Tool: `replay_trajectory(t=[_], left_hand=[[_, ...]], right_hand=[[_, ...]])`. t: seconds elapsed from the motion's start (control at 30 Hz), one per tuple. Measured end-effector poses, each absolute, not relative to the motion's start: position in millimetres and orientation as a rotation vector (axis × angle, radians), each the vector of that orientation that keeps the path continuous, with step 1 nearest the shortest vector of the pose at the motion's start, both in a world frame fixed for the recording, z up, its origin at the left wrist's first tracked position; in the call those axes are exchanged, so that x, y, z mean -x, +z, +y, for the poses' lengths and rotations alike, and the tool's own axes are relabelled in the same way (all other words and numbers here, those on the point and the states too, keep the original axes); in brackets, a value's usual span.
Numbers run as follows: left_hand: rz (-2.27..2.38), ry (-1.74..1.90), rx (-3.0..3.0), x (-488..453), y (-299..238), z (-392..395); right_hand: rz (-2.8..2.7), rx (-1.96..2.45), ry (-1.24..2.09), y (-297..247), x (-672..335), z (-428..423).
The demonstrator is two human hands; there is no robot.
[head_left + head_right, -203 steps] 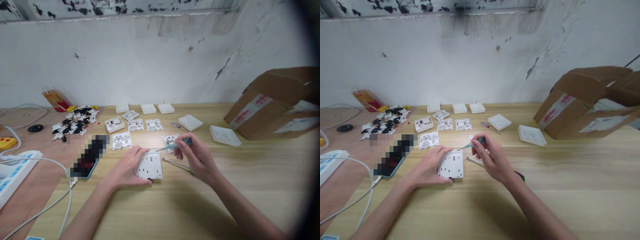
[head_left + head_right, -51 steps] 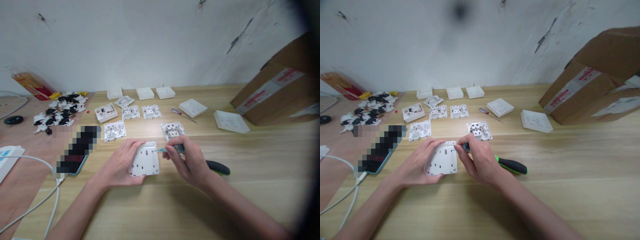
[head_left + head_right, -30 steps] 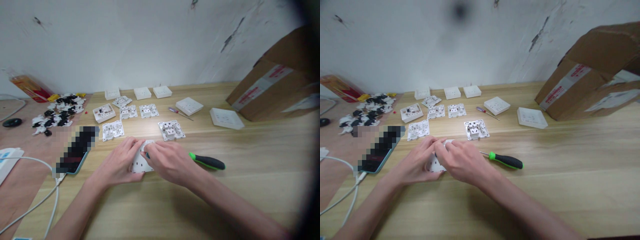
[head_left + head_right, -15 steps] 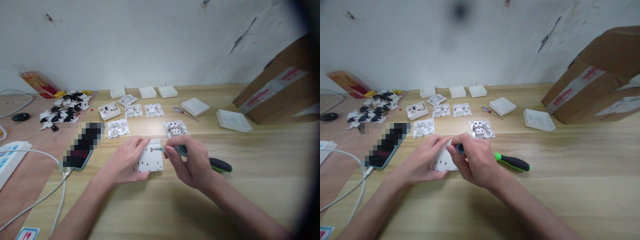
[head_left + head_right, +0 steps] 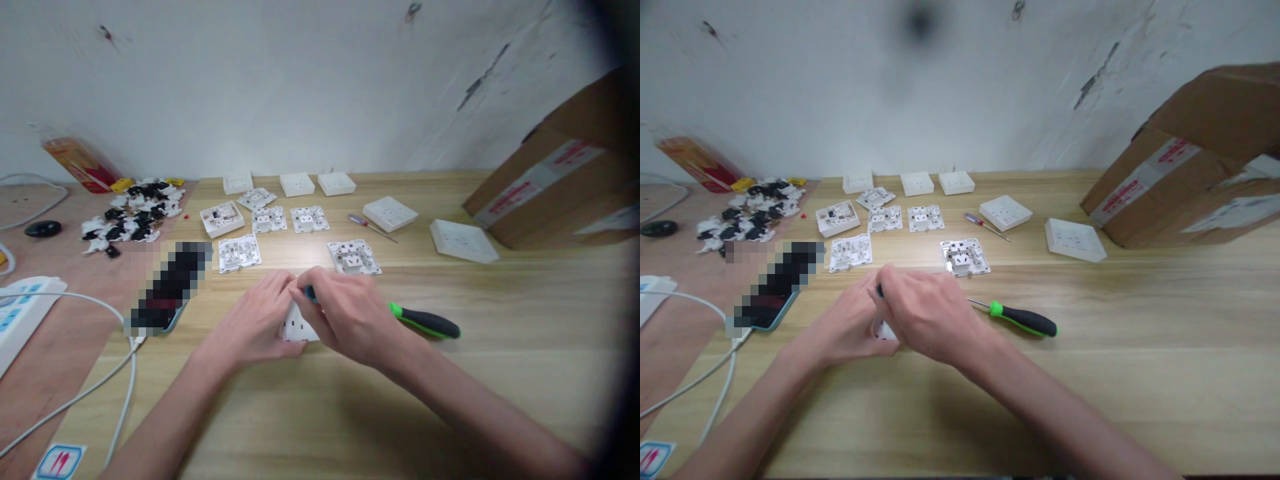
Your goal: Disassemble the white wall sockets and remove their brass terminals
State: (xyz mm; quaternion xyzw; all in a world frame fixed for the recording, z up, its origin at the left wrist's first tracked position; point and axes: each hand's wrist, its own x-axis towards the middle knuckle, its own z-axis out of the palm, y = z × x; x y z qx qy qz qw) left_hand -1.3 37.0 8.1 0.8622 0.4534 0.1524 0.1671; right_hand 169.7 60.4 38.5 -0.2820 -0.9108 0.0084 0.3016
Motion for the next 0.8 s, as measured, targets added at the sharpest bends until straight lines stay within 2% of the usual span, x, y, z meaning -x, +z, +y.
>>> replay_trajectory(t=[0.2,0.5,0.8], left_hand=[[1.337,0.536,-2.387,1,11,31],[1.345,0.494,-2.324,5,7,37],[1.307,0.480,-2.371,9,8,39]], right_hand=[[-2.700,0.744,-0.109,55,-146,61],[-2.430,0.640,0.155,26,-172,72],[-2.161,0.778,0.393,14,-177,76]])
